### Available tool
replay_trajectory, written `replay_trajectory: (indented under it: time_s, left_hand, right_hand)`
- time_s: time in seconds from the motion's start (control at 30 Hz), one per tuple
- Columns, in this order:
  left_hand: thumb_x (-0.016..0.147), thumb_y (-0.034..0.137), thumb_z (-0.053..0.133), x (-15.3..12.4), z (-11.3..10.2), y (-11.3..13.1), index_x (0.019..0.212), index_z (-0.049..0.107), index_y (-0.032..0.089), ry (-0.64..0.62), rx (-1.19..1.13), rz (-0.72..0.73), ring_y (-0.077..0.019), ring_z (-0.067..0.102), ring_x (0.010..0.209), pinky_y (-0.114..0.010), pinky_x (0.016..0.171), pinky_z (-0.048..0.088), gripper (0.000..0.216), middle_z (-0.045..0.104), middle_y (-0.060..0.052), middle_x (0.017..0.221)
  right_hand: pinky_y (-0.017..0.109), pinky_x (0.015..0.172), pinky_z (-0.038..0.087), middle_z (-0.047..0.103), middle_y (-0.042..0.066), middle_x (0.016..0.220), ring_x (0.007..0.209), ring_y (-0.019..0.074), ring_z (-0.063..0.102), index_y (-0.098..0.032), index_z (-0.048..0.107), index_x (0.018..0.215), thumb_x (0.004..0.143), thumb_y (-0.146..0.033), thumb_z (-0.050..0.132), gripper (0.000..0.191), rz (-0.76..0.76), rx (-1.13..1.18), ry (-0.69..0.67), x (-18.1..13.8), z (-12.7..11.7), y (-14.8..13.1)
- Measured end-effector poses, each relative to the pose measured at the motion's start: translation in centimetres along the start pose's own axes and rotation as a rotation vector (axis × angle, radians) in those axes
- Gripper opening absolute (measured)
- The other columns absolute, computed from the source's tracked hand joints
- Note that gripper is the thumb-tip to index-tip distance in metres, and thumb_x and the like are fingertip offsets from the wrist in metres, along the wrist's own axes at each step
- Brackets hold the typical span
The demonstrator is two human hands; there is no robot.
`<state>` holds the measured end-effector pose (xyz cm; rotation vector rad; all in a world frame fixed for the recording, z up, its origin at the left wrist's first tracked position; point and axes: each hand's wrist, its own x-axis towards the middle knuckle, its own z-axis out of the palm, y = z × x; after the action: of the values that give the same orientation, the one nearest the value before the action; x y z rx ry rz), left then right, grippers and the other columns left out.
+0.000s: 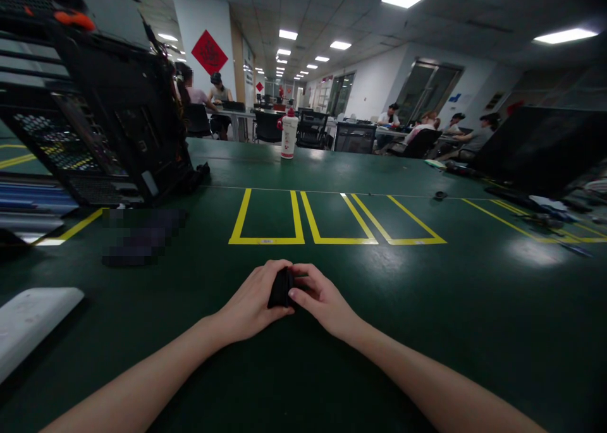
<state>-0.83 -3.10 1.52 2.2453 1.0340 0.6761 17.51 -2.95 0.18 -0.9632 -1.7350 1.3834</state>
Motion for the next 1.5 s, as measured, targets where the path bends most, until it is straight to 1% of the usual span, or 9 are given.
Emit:
replay_trajectory:
  time_s: [0.2, 0.33, 0.53, 0.7, 0.9, 1.03, 1.2, 1.4, 1.5]
  left_hand:
    - [0.075, 0.023, 0.06, -0.05, 0.04, -0.12, 0.122, 0.027, 0.028, 0.005, 0.008, 0.011, -0.0255, 0.046, 0.109, -0.045, 0.088, 0.041, 0.058, 0.044, -0.007, 0.12]
    - [0.074, 0.024, 0.062, 0.01, 0.13, -0.2, 0.122, 0.027, 0.026, 0.008, 0.028, 0.006, -0.0245, 0.045, 0.11, -0.043, 0.091, 0.04, 0.06, 0.043, -0.007, 0.12]
    - [0.074, 0.024, 0.061, -0.04, 0.25, -0.36, 0.122, 0.027, 0.026, 0.005, 0.012, -0.004, -0.0242, 0.045, 0.11, -0.042, 0.089, 0.041, 0.059, 0.043, -0.007, 0.12]
    - [0.075, 0.023, 0.06, 0.0, 0.18, -0.21, 0.122, 0.027, 0.028, 0.003, 0.024, 0.017, -0.0255, 0.046, 0.109, -0.045, 0.089, 0.04, 0.057, 0.043, -0.007, 0.119]
    - [0.075, 0.025, 0.061, 0.06, 0.12, -0.28, 0.122, 0.027, 0.028, -0.002, 0.013, -0.009, -0.0255, 0.045, 0.11, -0.044, 0.088, 0.041, 0.058, 0.043, -0.006, 0.119]
    - [0.075, 0.024, 0.06, 0.07, 0.21, -0.43, 0.123, 0.027, 0.029, -0.003, 0.003, -0.002, -0.0257, 0.045, 0.11, -0.045, 0.089, 0.041, 0.058, 0.043, -0.006, 0.12]
    - [0.075, 0.023, 0.061, 0.09, 0.27, -0.36, 0.122, 0.027, 0.027, 0.0, 0.021, -0.002, -0.025, 0.045, 0.11, -0.043, 0.089, 0.041, 0.059, 0.042, -0.007, 0.12]
    - [0.075, 0.024, 0.061, 0.09, 0.11, -0.11, 0.122, 0.028, 0.028, 0.002, 0.023, 0.005, -0.026, 0.045, 0.11, -0.046, 0.089, 0.04, 0.058, 0.043, -0.007, 0.12]
    - [0.075, 0.025, 0.061, 0.07, 0.11, -0.15, 0.123, 0.027, 0.028, -0.002, 0.014, 0.005, -0.0264, 0.045, 0.11, -0.047, 0.089, 0.04, 0.059, 0.043, -0.007, 0.12]
  right_hand:
    - [0.034, 0.082, 0.046, 0.045, 0.003, 0.109, 0.102, 0.017, 0.049, -0.025, 0.046, 0.103, 0.077, -0.019, 0.055, 0.028, -0.064, -0.02, -0.038, -0.18, -0.05, 0.09]
    - [0.032, 0.081, 0.046, 0.044, 0.003, 0.107, 0.1, 0.0163, 0.049, -0.023, 0.049, 0.097, 0.078, -0.022, 0.053, 0.02, -0.096, 0.002, 0.002, -0.07, 0.03, 0.4]
    - [0.035, 0.088, 0.043, 0.046, 0.004, 0.109, 0.107, 0.0174, 0.046, -0.023, 0.044, 0.107, 0.079, -0.019, 0.052, 0.029, -0.015, -0.009, -0.018, -0.01, -0.06, -0.16]
    - [0.034, 0.085, 0.045, 0.042, 0.003, 0.11, 0.105, 0.017, 0.047, -0.024, 0.046, 0.105, 0.076, -0.018, 0.055, 0.03, -0.072, -0.037, -0.035, -0.25, -0.14, -0.12]
    - [0.032, 0.079, 0.047, 0.045, 0.002, 0.104, 0.099, 0.016, 0.049, -0.024, 0.048, 0.098, 0.079, -0.022, 0.051, 0.019, -0.071, -0.004, -0.002, -0.07, 0.0, 0.25]
    - [0.036, 0.086, 0.044, 0.046, 0.003, 0.11, 0.106, 0.0181, 0.047, -0.024, 0.044, 0.107, 0.08, -0.023, 0.051, 0.028, -0.004, -0.006, -0.013, -0.03, -0.08, 0.06]
    - [0.034, 0.084, 0.046, 0.044, 0.003, 0.11, 0.105, 0.0176, 0.047, -0.024, 0.046, 0.105, 0.077, -0.018, 0.055, 0.031, -0.061, -0.04, -0.033, -0.22, -0.13, 0.0]
    - [0.032, 0.079, 0.047, 0.046, 0.002, 0.104, 0.098, 0.0157, 0.05, -0.023, 0.048, 0.097, 0.08, -0.022, 0.05, 0.017, -0.077, -0.01, 0.005, -0.15, 0.08, 0.23]
    - [0.033, 0.082, 0.046, 0.047, 0.003, 0.107, 0.103, 0.0169, 0.049, -0.024, 0.046, 0.102, 0.08, -0.021, 0.05, 0.023, -0.046, -0.004, -0.009, -0.04, 0.03, 0.21]
